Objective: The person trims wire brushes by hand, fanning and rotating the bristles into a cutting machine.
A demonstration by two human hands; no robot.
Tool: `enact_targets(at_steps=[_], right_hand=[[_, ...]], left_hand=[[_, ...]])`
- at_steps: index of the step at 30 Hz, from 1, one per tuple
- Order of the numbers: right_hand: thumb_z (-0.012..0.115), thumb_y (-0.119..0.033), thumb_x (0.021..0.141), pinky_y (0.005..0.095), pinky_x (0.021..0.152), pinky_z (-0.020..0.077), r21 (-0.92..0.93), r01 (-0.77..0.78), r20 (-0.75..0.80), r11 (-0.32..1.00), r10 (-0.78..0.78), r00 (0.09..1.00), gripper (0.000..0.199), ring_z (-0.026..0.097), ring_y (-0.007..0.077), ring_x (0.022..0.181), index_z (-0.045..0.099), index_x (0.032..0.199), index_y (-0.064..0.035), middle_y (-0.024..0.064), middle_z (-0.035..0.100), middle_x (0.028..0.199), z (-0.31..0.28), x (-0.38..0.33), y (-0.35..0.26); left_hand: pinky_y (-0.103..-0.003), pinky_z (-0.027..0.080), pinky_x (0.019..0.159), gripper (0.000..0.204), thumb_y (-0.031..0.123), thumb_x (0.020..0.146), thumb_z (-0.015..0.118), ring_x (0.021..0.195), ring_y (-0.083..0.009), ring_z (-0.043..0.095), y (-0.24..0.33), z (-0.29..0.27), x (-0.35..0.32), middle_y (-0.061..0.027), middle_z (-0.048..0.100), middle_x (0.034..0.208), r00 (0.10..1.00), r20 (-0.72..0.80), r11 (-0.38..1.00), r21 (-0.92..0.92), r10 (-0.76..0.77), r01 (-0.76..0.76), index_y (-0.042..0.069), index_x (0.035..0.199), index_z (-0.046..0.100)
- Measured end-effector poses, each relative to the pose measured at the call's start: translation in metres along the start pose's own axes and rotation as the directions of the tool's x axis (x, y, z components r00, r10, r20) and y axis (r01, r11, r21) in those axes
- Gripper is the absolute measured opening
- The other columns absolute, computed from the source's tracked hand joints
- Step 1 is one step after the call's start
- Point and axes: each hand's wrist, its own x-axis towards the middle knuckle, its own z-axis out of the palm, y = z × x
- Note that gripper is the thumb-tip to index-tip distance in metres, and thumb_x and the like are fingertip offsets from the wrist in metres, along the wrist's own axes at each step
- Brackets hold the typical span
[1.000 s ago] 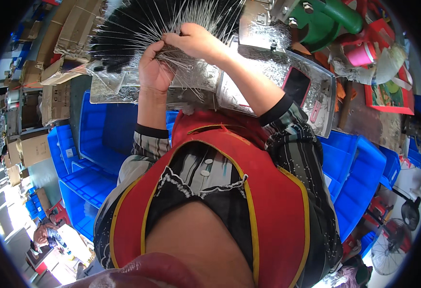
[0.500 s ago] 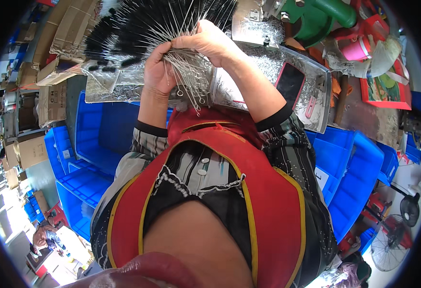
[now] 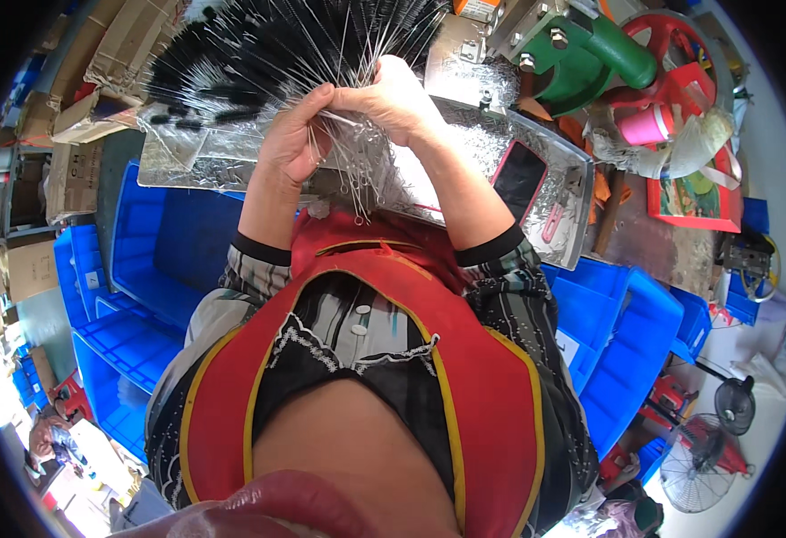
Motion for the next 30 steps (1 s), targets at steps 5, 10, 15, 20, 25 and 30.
enact_targets(at_steps=[5, 10, 15, 20, 25, 30], right_hand=[[0.071, -0.005, 0.060, 0.0239, 0.057, 0.0468, 0.404, -0.064, 0.238, 0.913, -0.037, 0.971, 0.028, 0.058, 0.0130, 0.061, 0.058, 0.083, 0.0036, 0.0092, 0.061, 0.074, -0.012, 0.013, 0.018], [0.071, -0.008, 0.060, 0.0237, 0.053, 0.0474, 0.376, -0.020, 0.178, 0.926, -0.051, 0.983, 0.026, 0.058, 0.0126, 0.059, 0.059, 0.079, 0.0041, 0.0091, 0.061, 0.071, -0.010, 0.023, 0.032], [0.069, -0.018, 0.063, 0.0278, 0.042, 0.0387, -0.078, 0.156, -0.028, 0.985, -0.159, 0.987, 0.024, 0.048, 0.0125, 0.043, 0.055, 0.059, 0.0013, 0.0083, 0.056, 0.056, -0.009, 0.026, 0.045], [0.059, -0.017, 0.066, 0.0357, 0.048, 0.0402, -0.385, 0.228, -0.061, 0.894, -0.271, 0.961, 0.024, 0.049, 0.0272, 0.048, 0.051, 0.061, 0.0052, 0.0191, 0.048, 0.055, 0.004, 0.012, 0.030], [0.055, -0.009, 0.066, 0.0363, 0.053, 0.0407, -0.525, 0.434, -0.010, 0.732, -0.515, 0.857, 0.016, 0.051, 0.0291, 0.057, 0.049, 0.063, 0.0056, 0.0190, 0.049, 0.063, 0.012, 0.004, 0.033], [0.057, -0.013, 0.066, 0.0335, 0.052, 0.0400, -0.605, 0.499, 0.067, 0.620, -0.584, 0.809, 0.019, 0.049, 0.0246, 0.054, 0.051, 0.066, 0.0056, 0.0176, 0.049, 0.061, 0.011, 0.006, 0.023]], left_hand=[[-0.030, 0.050, 0.071, 0.015, 0.008, 0.080, 0.053, 0.077, -0.0196, 0.060, 0.007, 0.003, 0.000, -0.0105, 0.060, 0.085, 0.998, -0.042, 0.995, -0.091, -0.035, 0.031, -0.001, 0.092, 0.055], [-0.031, 0.050, 0.071, 0.015, 0.007, 0.080, 0.052, 0.077, -0.0203, 0.060, 0.008, -0.005, 0.003, -0.0108, 0.060, 0.084, 0.999, -0.054, 0.993, -0.117, -0.007, 0.001, -0.002, 0.091, 0.055], [-0.028, 0.050, 0.066, 0.014, 0.007, 0.079, 0.055, 0.072, -0.0189, 0.060, 0.011, 0.005, -0.007, -0.0118, 0.060, 0.081, 0.999, -0.028, 0.999, -0.030, -0.029, 0.028, -0.003, 0.089, 0.056], [-0.025, 0.049, 0.062, 0.019, 0.002, 0.073, 0.062, 0.071, -0.0155, 0.059, 0.012, 0.010, -0.010, -0.0097, 0.060, 0.083, 0.992, -0.065, 0.974, 0.210, 0.105, -0.089, -0.004, 0.091, 0.056], [-0.023, 0.045, 0.066, 0.020, 0.009, 0.071, 0.066, 0.073, -0.0123, 0.056, 0.008, 0.023, -0.020, -0.0070, 0.061, 0.082, 0.957, -0.028, 0.929, 0.250, 0.290, -0.275, -0.001, 0.088, 0.061], [-0.021, 0.044, 0.060, 0.022, 0.014, 0.073, 0.066, 0.068, -0.0105, 0.055, 0.003, 0.021, -0.026, -0.0055, 0.061, 0.080, 0.944, 0.007, 0.855, 0.422, 0.331, -0.302, -0.002, 0.087, 0.060]])
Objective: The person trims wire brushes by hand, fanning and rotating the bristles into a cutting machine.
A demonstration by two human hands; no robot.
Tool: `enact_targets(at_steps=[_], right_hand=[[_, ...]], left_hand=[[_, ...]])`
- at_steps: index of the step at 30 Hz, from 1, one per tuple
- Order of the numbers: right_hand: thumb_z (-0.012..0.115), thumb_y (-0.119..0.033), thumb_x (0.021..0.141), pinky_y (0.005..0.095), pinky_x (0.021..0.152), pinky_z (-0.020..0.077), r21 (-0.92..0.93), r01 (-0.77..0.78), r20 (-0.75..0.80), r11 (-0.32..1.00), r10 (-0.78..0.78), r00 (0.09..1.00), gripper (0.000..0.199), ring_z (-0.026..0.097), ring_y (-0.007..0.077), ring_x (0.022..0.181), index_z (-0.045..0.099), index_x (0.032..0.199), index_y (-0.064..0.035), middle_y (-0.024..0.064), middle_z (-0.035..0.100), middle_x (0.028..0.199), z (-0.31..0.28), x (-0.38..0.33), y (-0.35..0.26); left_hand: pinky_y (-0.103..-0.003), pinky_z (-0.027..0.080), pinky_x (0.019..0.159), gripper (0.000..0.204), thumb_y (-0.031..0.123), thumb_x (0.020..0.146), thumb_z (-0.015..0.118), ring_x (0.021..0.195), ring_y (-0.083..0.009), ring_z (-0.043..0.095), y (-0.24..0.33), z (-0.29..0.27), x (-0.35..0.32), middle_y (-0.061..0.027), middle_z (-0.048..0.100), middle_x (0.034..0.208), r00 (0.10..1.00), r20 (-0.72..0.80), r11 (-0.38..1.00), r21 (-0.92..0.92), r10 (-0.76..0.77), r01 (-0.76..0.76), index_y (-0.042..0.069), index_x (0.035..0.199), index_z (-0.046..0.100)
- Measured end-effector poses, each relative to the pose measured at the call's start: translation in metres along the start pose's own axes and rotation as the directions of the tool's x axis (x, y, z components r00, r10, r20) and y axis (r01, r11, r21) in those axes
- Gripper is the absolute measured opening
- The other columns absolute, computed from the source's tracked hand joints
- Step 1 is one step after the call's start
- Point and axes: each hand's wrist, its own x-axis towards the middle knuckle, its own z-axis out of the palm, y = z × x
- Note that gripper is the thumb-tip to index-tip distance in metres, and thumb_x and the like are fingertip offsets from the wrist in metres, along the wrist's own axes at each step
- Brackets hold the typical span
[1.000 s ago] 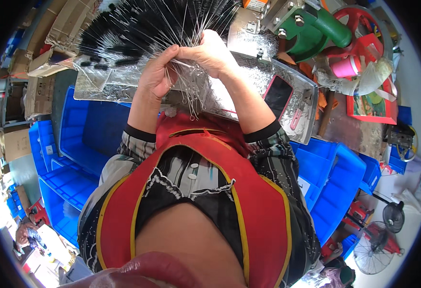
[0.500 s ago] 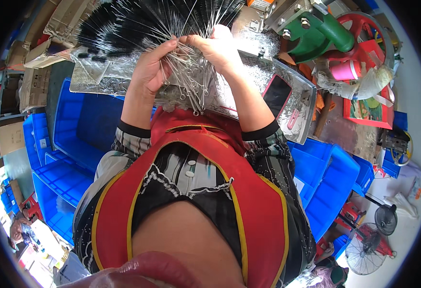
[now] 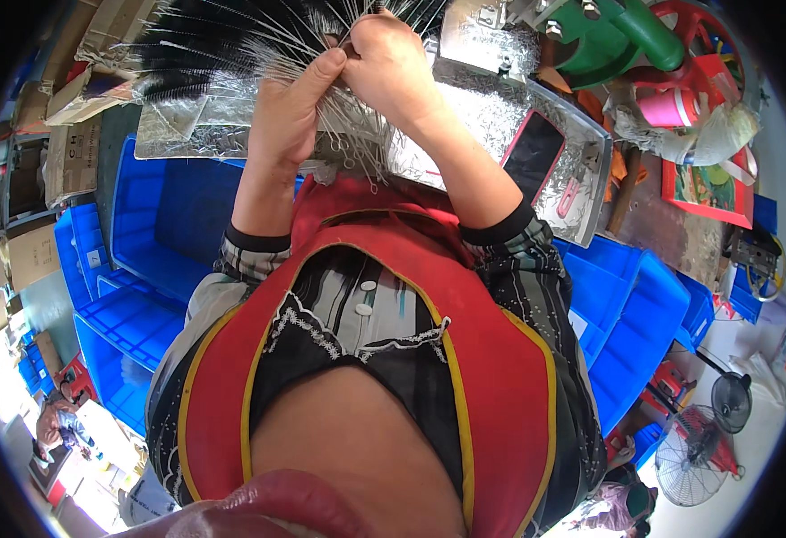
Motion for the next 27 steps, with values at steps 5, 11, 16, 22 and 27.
enact_targets(at_steps=[5, 11, 16, 22, 27], right_hand=[[0.054, -0.010, 0.076, 0.0285, 0.049, 0.0393, 0.109, -0.343, 0.029, 0.933, 0.342, 0.939, 0.012, 0.049, 0.0167, 0.051, 0.058, 0.076, 0.0018, 0.0091, 0.053, 0.058, -0.005, 0.007, -0.005], [0.046, 0.004, 0.079, 0.0278, 0.045, 0.0388, 0.765, -0.180, -0.016, 0.618, 0.298, 0.954, 0.009, 0.050, 0.0128, 0.054, 0.054, 0.076, 0.0028, 0.0058, 0.054, 0.065, 0.000, 0.010, 0.010], [0.046, -0.007, 0.083, 0.0220, 0.038, 0.0308, 0.586, -0.382, 0.029, 0.715, 0.452, 0.892, 0.014, 0.044, 0.0091, 0.042, 0.054, 0.073, -0.0006, 0.0019, 0.051, 0.055, -0.010, 0.010, 0.012], [0.047, -0.012, 0.086, 0.0231, 0.033, 0.0236, 0.733, -0.128, -0.071, 0.668, 0.263, 0.962, 0.019, 0.035, 0.0066, 0.036, 0.057, 0.081, 0.0039, -0.0007, 0.042, 0.046, -0.016, -0.002, 0.017], [0.047, -0.009, 0.085, 0.0205, 0.045, 0.0335, 0.712, -0.172, -0.111, 0.680, 0.351, 0.930, 0.011, 0.044, 0.0061, 0.049, 0.056, 0.087, -0.0022, 0.0008, 0.051, 0.059, 0.016, -0.037, -0.004]], left_hand=[[-0.025, 0.046, 0.067, 0.013, 0.004, 0.076, 0.059, 0.074, -0.0136, 0.056, 0.007, -0.005, 0.004, -0.0084, 0.060, 0.083, 0.998, 0.054, 0.991, -0.133, 0.032, -0.025, -0.002, 0.087, 0.058], [-0.031, 0.048, 0.072, 0.011, 0.007, 0.081, 0.053, 0.078, -0.0214, 0.059, 0.008, -0.011, 0.004, -0.0137, 0.060, 0.086, 0.976, 0.173, 0.988, -0.111, 0.130, -0.112, -0.001, 0.088, 0.055], [-0.037, 0.047, 0.077, 0.017, 0.012, 0.086, 0.045, 0.073, -0.0214, 0.058, 0.009, -0.020, 0.007, -0.0093, 0.057, 0.072, 0.979, 0.193, 0.968, -0.250, 0.064, -0.014, -0.003, 0.085, 0.052], [-0.032, 0.047, 0.062, 0.015, 0.008, 0.080, 0.055, 0.058, -0.0139, 0.049, 0.028, -0.034, 0.003, -0.0032, 0.048, 0.063, 0.926, 0.022, 0.925, -0.052, 0.377, -0.375, 0.000, 0.091, 0.049], [-0.022, 0.045, 0.061, 0.022, 0.003, 0.074, 0.063, 0.069, -0.0104, 0.051, 0.006, -0.042, -0.011, -0.0017, 0.051, 0.073, 0.810, -0.097, 0.647, 0.659, 0.578, -0.383, 0.002, 0.092, 0.050]])
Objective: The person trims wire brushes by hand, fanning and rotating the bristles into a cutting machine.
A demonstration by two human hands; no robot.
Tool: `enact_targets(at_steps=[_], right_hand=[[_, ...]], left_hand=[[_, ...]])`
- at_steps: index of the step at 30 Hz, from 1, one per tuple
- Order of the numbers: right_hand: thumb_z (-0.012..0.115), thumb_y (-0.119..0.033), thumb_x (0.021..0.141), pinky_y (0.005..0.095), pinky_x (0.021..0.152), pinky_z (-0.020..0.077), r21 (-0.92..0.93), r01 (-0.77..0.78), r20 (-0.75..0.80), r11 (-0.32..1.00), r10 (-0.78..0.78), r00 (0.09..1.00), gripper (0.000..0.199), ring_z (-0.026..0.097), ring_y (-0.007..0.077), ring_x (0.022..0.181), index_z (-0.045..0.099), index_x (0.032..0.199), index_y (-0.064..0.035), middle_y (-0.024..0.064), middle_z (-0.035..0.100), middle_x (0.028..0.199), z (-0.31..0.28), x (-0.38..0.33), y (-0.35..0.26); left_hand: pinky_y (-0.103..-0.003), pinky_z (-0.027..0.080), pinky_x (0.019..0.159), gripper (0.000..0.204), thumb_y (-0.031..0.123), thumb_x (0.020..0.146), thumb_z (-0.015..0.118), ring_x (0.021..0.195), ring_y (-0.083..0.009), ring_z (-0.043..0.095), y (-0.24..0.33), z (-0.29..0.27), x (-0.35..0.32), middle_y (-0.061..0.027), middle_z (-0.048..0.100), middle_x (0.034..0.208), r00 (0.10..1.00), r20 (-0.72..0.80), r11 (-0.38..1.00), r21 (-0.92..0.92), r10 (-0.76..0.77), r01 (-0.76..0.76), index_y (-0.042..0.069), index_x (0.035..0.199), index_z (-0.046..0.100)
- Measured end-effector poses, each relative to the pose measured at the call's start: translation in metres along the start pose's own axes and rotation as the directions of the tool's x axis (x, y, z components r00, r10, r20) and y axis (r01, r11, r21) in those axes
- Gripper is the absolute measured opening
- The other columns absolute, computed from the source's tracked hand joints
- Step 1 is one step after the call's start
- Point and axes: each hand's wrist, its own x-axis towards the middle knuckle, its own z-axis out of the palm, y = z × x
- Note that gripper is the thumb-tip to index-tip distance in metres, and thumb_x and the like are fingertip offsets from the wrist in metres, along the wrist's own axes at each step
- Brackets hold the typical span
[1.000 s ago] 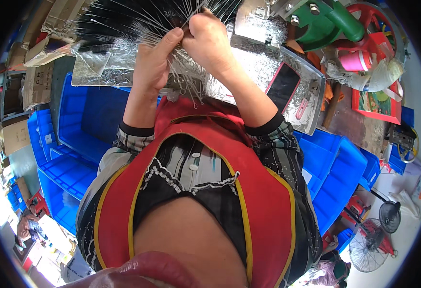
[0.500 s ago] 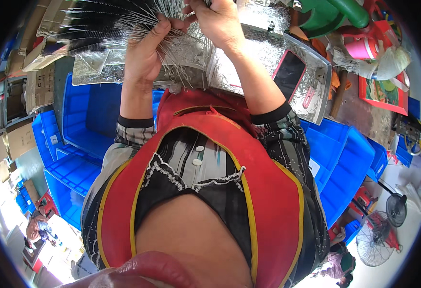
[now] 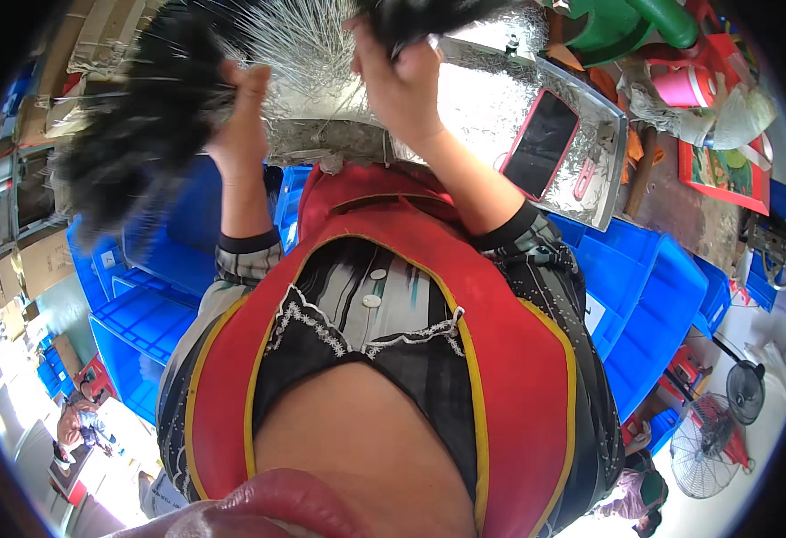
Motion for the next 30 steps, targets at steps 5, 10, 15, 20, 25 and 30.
enact_targets(at_steps=[5, 10, 15, 20, 25, 30], right_hand=[[0.048, -0.009, 0.084, 0.0239, 0.061, 0.0404, -0.250, 0.383, -0.040, 0.889, -0.405, 0.914, 0.014, 0.051, 0.0113, 0.067, 0.056, 0.093, -0.0011, 0.0027, 0.054, 0.068, 0.011, -0.021, 0.042], [0.046, -0.011, 0.086, 0.0207, 0.052, 0.0360, 0.027, 0.081, 0.034, 0.996, -0.082, 0.996, 0.014, 0.047, 0.0070, 0.058, 0.055, 0.090, -0.0028, 0.0003, 0.050, 0.063, 0.005, -0.006, 0.019], [0.048, -0.008, 0.082, 0.0275, 0.052, 0.0419, -0.352, -0.036, -0.008, 0.935, 0.035, 0.999, 0.013, 0.053, 0.0153, 0.054, 0.054, 0.091, -0.0008, 0.0071, 0.054, 0.059, 0.014, -0.016, 0.054], [0.044, -0.010, 0.085, 0.0214, 0.046, 0.0365, -0.113, -0.113, 0.019, 0.987, 0.116, 0.993, 0.013, 0.045, 0.0062, 0.047, 0.053, 0.086, -0.0007, 0.0009, 0.048, 0.053, 0.017, 0.012, 0.004], [0.044, -0.007, 0.084, 0.0191, 0.043, 0.0335, -0.188, 0.145, -0.004, 0.971, -0.148, 0.989, 0.012, 0.040, 0.0028, 0.047, 0.053, 0.087, -0.0006, -0.0011, 0.045, 0.054, 0.026, 0.038, -0.014], [0.045, -0.005, 0.071, 0.0412, 0.071, 0.0428, -0.739, 0.292, 0.347, 0.607, -0.027, 0.937, 0.018, 0.051, 0.0363, 0.083, 0.051, 0.082, 0.0080, 0.0221, 0.047, 0.089, 0.042, 0.015, -0.038]], left_hand=[[-0.023, 0.044, 0.065, 0.014, 0.011, 0.082, 0.055, 0.075, -0.0095, 0.052, -0.047, 0.010, -0.003, -0.0016, 0.053, 0.079, 0.840, 0.358, 0.910, 0.226, -0.408, 0.346, 0.003, 0.093, 0.051], [-0.023, 0.043, 0.065, 0.016, 0.014, 0.085, 0.051, 0.072, -0.0093, 0.054, -0.043, 0.005, -0.009, -0.0045, 0.055, 0.078, 0.798, 0.471, 0.911, 0.348, -0.375, 0.222, 0.002, 0.096, 0.051], [-0.022, 0.042, 0.058, 0.018, 0.013, 0.084, 0.051, 0.058, -0.0095, 0.053, -0.058, 0.017, -0.018, -0.0063, 0.056, 0.074, 0.934, 0.158, 0.902, -0.248, -0.321, 0.352, 0.002, 0.099, 0.049], [-0.025, 0.038, 0.048, 0.022, 0.015, 0.082, 0.054, 0.046, -0.0082, 0.040, -0.028, 0.009, 0.002, 0.0001, 0.044, 0.061, 0.854, 0.159, 0.685, -0.533, -0.496, 0.497, 0.002, 0.100, 0.049], [-0.025, 0.034, 0.045, 0.038, 0.031, 0.079, 0.059, 0.044, -0.0070, 0.031, -0.012, 0.014, 0.006, 0.0018, 0.036, 0.060, 0.664, 0.469, 0.434, -0.510, -0.583, 0.742, 0.004, 0.104, 0.046], [-0.028, 0.044, 0.076, 0.051, 0.039, 0.081, 0.054, 0.091, -0.0150, 0.053, -0.004, 0.023, -0.003, -0.0067, 0.054, 0.103, 0.698, 0.544, 0.320, -0.632, -0.465, 0.706, 0.004, 0.116, 0.041]])
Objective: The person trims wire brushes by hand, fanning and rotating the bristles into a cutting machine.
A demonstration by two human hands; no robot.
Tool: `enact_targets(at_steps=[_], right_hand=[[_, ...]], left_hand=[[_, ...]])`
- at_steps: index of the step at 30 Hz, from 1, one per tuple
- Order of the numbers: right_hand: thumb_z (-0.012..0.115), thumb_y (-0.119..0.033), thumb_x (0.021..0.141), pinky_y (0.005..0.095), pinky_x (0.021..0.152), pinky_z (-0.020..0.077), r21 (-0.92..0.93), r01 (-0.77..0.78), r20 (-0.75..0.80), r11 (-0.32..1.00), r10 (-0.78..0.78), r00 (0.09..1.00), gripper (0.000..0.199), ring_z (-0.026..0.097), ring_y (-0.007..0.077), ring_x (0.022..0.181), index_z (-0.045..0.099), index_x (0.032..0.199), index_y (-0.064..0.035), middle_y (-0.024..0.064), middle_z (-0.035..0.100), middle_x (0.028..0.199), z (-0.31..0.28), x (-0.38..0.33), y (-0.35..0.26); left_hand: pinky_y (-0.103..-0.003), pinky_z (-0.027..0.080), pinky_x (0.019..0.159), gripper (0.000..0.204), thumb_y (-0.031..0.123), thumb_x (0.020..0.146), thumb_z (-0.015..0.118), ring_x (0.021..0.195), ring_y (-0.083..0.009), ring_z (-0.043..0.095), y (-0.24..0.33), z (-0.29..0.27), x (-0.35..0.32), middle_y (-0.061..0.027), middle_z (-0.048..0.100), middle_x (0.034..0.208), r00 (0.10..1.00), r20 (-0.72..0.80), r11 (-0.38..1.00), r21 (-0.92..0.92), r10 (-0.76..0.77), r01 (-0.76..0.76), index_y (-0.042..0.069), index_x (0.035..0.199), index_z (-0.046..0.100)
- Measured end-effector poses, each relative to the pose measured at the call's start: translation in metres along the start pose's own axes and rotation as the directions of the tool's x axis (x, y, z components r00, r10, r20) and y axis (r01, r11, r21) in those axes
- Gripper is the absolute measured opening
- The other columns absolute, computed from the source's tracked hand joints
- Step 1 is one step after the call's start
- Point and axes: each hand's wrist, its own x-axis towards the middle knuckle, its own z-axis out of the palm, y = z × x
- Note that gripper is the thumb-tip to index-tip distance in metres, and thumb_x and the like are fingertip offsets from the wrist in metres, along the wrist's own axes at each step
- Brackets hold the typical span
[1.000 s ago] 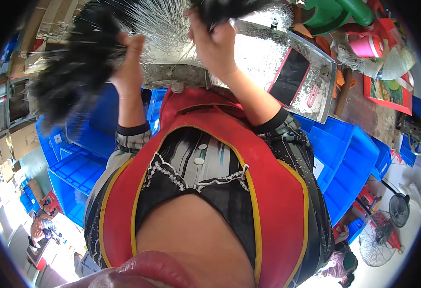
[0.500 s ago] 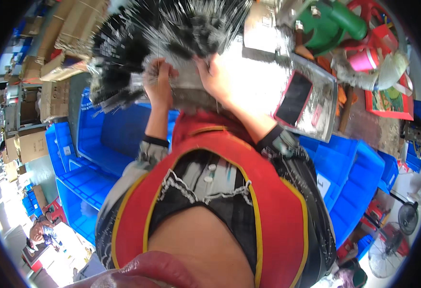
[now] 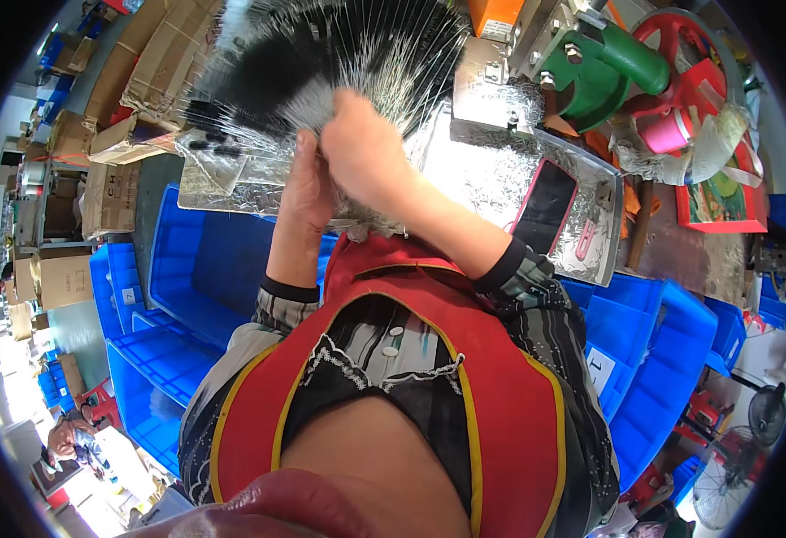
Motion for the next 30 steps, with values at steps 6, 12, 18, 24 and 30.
enact_targets(at_steps=[6, 12, 18, 24, 30], right_hand=[[0.049, -0.007, 0.072, 0.0367, 0.082, 0.0373, -0.189, 0.511, 0.086, 0.838, -0.505, 0.859, 0.039, 0.045, 0.0329, 0.095, 0.044, 0.109, 0.0043, 0.0196, 0.045, 0.108, 0.015, -0.035, 0.014], [0.057, -0.008, 0.071, 0.0328, 0.080, 0.0388, 0.358, 0.286, -0.170, 0.889, -0.239, 0.956, 0.033, 0.048, 0.0250, 0.092, 0.052, 0.102, 0.0027, 0.0137, 0.052, 0.100, -0.018, -0.027, 0.031], [0.054, -0.021, 0.080, 0.0303, 0.074, 0.0451, 0.966, 0.091, -0.160, 0.244, 0.281, 0.946, 0.034, 0.053, 0.0196, 0.087, 0.051, 0.102, 0.0058, 0.0116, 0.053, 0.098, -0.061, 0.022, 0.060], [0.042, -0.015, 0.086, 0.0312, 0.087, 0.0376, 0.912, 0.280, -0.301, 0.301, 0.025, 0.953, 0.031, 0.048, 0.0202, 0.101, 0.049, 0.107, 0.0079, 0.0161, 0.049, 0.113, -0.098, 0.036, 0.031], [0.046, -0.031, 0.084, 0.0336, 0.087, 0.0358, 0.344, 0.285, -0.259, 0.895, -0.201, 0.945, 0.040, 0.047, 0.0313, 0.101, 0.054, 0.095, 0.0067, 0.0208, 0.051, 0.105, -0.043, 0.018, 0.036]], left_hand=[[-0.026, 0.045, 0.070, 0.031, 0.023, 0.079, 0.060, 0.082, -0.0131, 0.055, 0.001, -0.003, 0.003, -0.0045, 0.056, 0.093, 0.989, -0.087, 0.988, -0.107, -0.120, 0.111, 0.002, 0.101, 0.054], [-0.025, 0.046, 0.063, 0.024, 0.016, 0.079, 0.059, 0.073, -0.0131, 0.055, 0.008, 0.006, -0.001, -0.0049, 0.056, 0.082, 0.995, -0.102, 0.999, -0.052, 0.008, -0.013, 0.002, 0.097, 0.054], [-0.024, 0.043, 0.067, 0.029, 0.007, 0.075, 0.062, 0.068, -0.0105, 0.054, 0.015, 0.008, -0.008, -0.0020, 0.054, 0.073, 0.966, 0.093, 0.890, 0.376, 0.240, -0.257, 0.000, 0.101, 0.050], [-0.028, 0.044, 0.069, 0.034, 0.013, 0.075, 0.061, 0.074, -0.0165, 0.056, 0.011, -0.043, 0.009, -0.0064, 0.057, 0.083, 0.883, 0.421, 0.175, 0.872, 0.206, -0.457, 0.003, 0.106, 0.052], [-0.037, 0.045, 0.073, 0.039, 0.022, 0.068, 0.062, 0.086, -0.0292, 0.054, -0.014, -0.073, 0.031, -0.0170, 0.056, 0.091, 0.949, 0.281, 0.041, 0.956, 0.147, -0.289, 0.003, 0.101, 0.055]])
